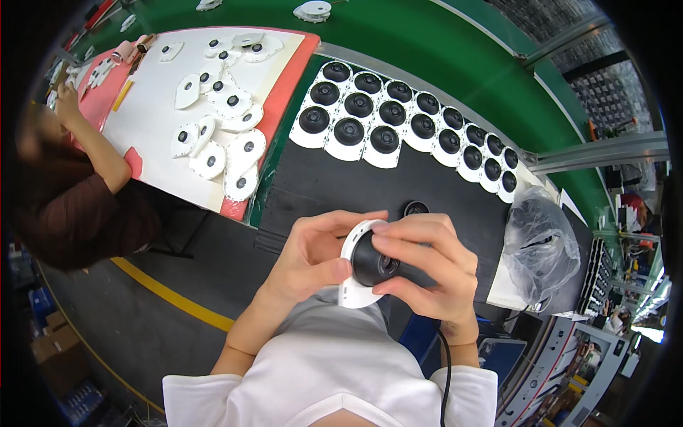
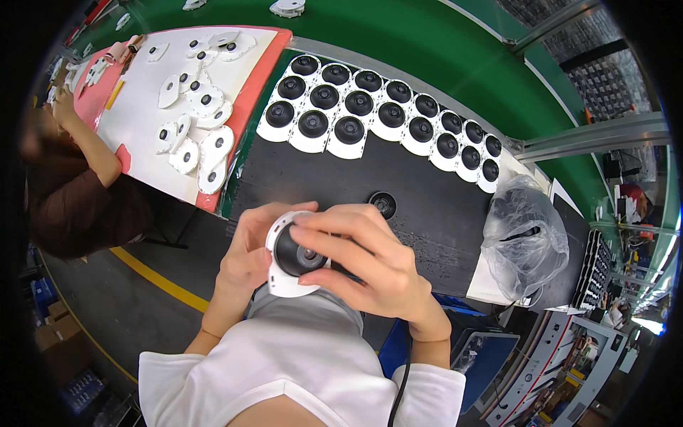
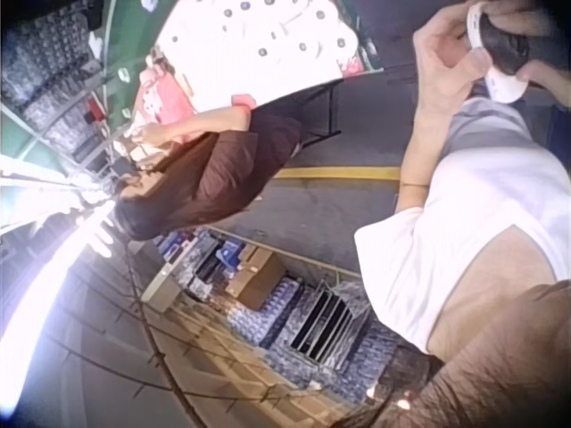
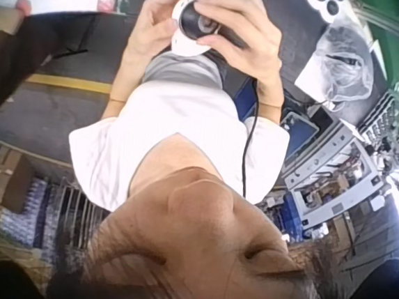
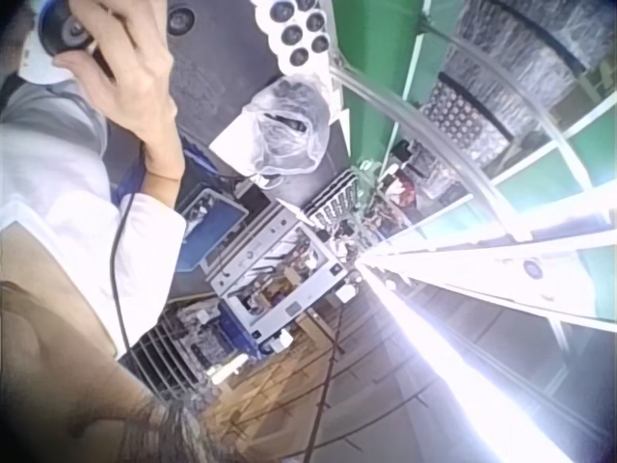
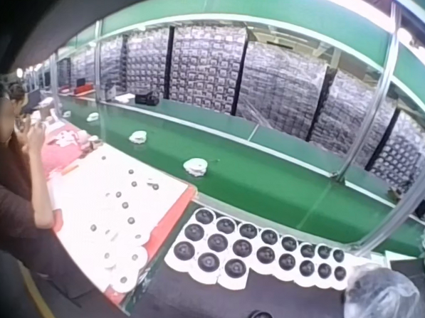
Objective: Assemble black circular components into white plastic bases on an assembly line.
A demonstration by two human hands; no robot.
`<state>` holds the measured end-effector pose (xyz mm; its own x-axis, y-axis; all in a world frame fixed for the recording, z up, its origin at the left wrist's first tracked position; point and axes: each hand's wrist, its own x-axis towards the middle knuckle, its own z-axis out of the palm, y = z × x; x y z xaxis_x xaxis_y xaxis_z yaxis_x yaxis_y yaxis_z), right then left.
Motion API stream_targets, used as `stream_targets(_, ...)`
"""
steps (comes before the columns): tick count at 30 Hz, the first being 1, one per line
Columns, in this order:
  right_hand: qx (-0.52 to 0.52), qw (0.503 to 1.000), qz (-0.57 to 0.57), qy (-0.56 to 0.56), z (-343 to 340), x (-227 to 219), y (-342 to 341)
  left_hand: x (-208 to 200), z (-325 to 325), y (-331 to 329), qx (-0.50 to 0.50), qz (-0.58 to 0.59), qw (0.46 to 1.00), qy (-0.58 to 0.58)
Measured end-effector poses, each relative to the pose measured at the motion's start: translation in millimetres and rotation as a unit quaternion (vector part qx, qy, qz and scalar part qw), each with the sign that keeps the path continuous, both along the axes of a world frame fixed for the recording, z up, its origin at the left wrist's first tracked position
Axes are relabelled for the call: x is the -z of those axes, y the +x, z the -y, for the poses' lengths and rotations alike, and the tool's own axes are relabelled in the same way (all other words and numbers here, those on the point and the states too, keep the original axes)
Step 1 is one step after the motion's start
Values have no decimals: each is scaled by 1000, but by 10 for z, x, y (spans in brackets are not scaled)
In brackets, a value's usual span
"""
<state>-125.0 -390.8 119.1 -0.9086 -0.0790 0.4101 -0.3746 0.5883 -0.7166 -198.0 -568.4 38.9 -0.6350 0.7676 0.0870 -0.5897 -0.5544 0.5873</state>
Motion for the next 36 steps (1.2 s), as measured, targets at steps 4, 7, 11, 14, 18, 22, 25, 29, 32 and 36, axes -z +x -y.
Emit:
stream_targets(4,-33,999,-24,22,32,-49,-21,96,25,14,152,142,974,90)
stream_targets(7,-56,998,-23,23,25,-83,-13,134,22,18,196,166,960,115)
stream_targets(11,7,981,-35,192,-143,-60,57,15,20,3,95,59,994,-16)
stream_targets(14,46,991,-33,124,-63,-118,-74,28,28,-30,77,75,994,-23)
stream_targets(18,0,989,39,140,-144,13,37,-2,40,-14,49,44,997,-34)
stream_targets(22,14,993,16,118,-148,29,-69,31,44,-30,34,40,998,-39)
stream_targets(25,9,995,14,97,-62,-18,-60,37,20,-12,36,52,997,-33)
stream_targets(29,18,960,109,258,-191,40,34,26,22,-13,31,33,998,-35)
stream_targets(32,46,993,-23,109,-89,30,-145,81,0,-24,23,6,999,-40)
stream_targets(36,-26,958,164,234,-239,73,12,4,-11,-2,13,6,998,-57)
